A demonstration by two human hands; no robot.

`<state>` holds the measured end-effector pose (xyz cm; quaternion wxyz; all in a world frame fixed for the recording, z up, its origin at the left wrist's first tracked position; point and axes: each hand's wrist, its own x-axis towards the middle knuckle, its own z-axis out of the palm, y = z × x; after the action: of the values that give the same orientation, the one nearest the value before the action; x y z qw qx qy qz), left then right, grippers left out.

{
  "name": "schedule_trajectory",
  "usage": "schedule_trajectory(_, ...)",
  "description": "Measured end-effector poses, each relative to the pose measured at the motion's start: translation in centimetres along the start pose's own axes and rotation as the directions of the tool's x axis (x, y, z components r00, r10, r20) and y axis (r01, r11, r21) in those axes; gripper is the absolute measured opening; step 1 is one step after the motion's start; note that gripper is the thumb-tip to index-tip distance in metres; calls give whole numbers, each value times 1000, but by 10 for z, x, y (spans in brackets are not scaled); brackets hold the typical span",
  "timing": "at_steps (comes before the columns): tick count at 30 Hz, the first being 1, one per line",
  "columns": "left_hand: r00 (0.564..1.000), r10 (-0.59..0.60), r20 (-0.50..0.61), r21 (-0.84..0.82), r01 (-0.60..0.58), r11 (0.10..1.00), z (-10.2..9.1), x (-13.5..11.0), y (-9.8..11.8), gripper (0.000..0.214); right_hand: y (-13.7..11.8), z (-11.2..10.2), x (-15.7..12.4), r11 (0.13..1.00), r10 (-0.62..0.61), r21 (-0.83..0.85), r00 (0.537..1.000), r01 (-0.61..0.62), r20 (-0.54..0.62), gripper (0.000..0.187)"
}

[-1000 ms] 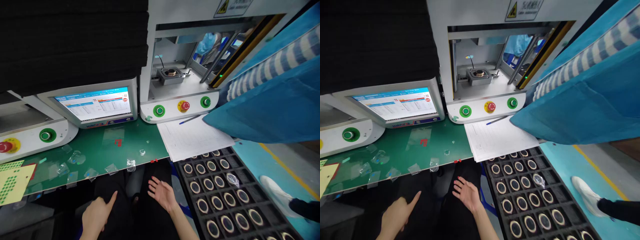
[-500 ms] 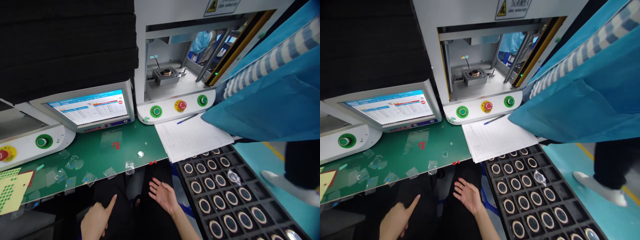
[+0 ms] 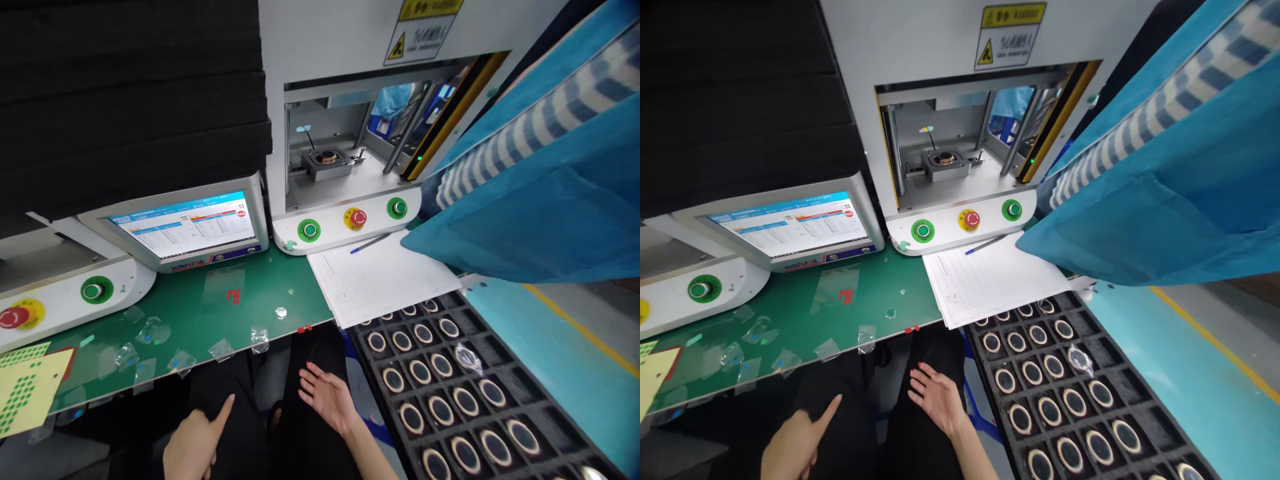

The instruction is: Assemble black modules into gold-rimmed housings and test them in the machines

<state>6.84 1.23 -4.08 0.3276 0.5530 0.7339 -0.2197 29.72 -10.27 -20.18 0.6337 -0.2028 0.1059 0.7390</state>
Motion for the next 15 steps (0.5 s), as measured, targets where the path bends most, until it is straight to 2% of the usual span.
schedule_trajectory(10, 999, 46, -6, -24, -46, 999, 1, -5, -6, 80, 2, -1, -2, 999, -35, -4, 999, 35, -15, 23)
schedule_trajectory(15, 997, 67, -21, -52, -69, 996, 8, 0, -21, 72, 3, 4, -4, 999, -34, -38, 999, 34, -11, 18)
